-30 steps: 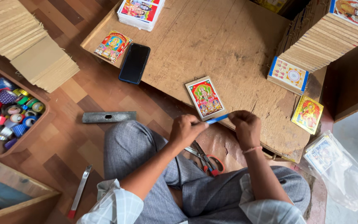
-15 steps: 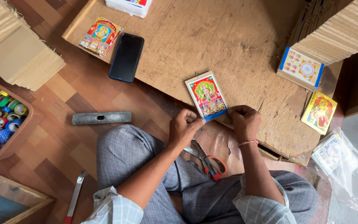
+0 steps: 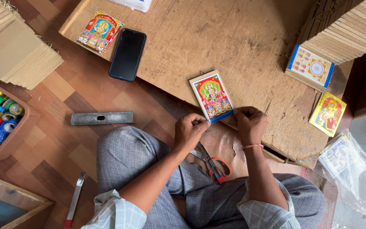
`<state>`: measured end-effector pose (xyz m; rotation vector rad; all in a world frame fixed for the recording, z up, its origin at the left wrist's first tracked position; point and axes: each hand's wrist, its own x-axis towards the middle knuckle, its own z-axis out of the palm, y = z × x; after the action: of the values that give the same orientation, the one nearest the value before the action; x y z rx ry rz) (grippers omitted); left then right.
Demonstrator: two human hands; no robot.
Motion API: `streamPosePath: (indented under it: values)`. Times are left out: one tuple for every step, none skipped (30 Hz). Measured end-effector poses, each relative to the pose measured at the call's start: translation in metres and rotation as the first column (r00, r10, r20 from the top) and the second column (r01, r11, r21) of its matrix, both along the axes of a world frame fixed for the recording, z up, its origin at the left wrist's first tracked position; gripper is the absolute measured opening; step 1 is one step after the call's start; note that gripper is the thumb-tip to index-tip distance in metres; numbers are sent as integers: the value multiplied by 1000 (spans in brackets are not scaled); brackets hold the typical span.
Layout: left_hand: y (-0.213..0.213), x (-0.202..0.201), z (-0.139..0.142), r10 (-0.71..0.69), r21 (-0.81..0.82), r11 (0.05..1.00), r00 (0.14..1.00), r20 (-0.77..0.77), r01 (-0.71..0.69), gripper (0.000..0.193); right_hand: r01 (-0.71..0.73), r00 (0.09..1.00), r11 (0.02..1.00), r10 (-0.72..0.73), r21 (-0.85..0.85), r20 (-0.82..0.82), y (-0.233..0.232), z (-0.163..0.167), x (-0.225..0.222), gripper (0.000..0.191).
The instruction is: The person sits on the floor at a low wooden bench and assembles small religious picture cards, placing a printed image over a cardboard backing and folding and pressing the edges to secure them. They use scissors to trim, stack finished cards aside, and handle new prints and backing boards one at a time.
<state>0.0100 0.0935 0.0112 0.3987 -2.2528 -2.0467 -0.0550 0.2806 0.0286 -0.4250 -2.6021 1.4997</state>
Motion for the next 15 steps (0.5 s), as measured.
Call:
streamPosePath:
  values:
    - [0,0,0,0,15,1000,1000,16,0,21,4,1000,1000,-4,5,-1,0,0,0,10]
    - [0,-1,0,-1,31,1000,999,32,0,21,9,1000,1000,-9,10,-2,0,0,0,10]
    - [0,-1,0,-2,46,999,999,48,0,21,10,1000,1000,-10,-6,2,0,-1,0,10]
    - [0,-1,0,-2,49,999,999,45,0,21,12,1000,1000,-12,-22,7,-1,-1,0,10]
    - [0,-1,0,-2,52,999,999,42,0,21,15,1000,999,-14,-38,11,-1,-1,0,11]
    - [0,-1,-1,-3,55,998,999,39,1,21,11,1000,1000,-11,16,0,-1,-2,1,11]
    - [0,-1,-1,-2,53,999,999,45,0,21,8,1000,997,-7,71,-11,0,-2,1,11]
    - [0,0,-1,-1,52,999,999,50,-2,21,5,1000,992,-2,125,-22,0,-2,1,11]
    - [0,0,-2,1,49,999,998,56,-4,21,9,1000,991,-6,134,-19,0,-3,1,11]
    - [0,0,-2,-1,48,999,999,48,-2,20,12,1000,990,-10,143,-15,0,-3,1,12]
    - [1,0,-2,-2,47,999,999,41,1,20,16,1000,988,-14,152,-11,0,-4,1,12]
    - [1,-1,-2,-4,46,999,999,34,3,20,17,1000,986,-13,165,-23,-1,-4,1,11]
    - [1,-1,-2,1,44,999,999,42,-3,20,17,999,984,-11,178,-33,-1,-4,1,11]
    - [1,-1,-3,6,42,999,999,49,-8,20,18,999,981,-10,192,-43,-1,-5,1,11]
    - [1,-1,-3,10,40,999,998,57,-13,20,30,998,987,-20,157,-64,0,-5,1,19]
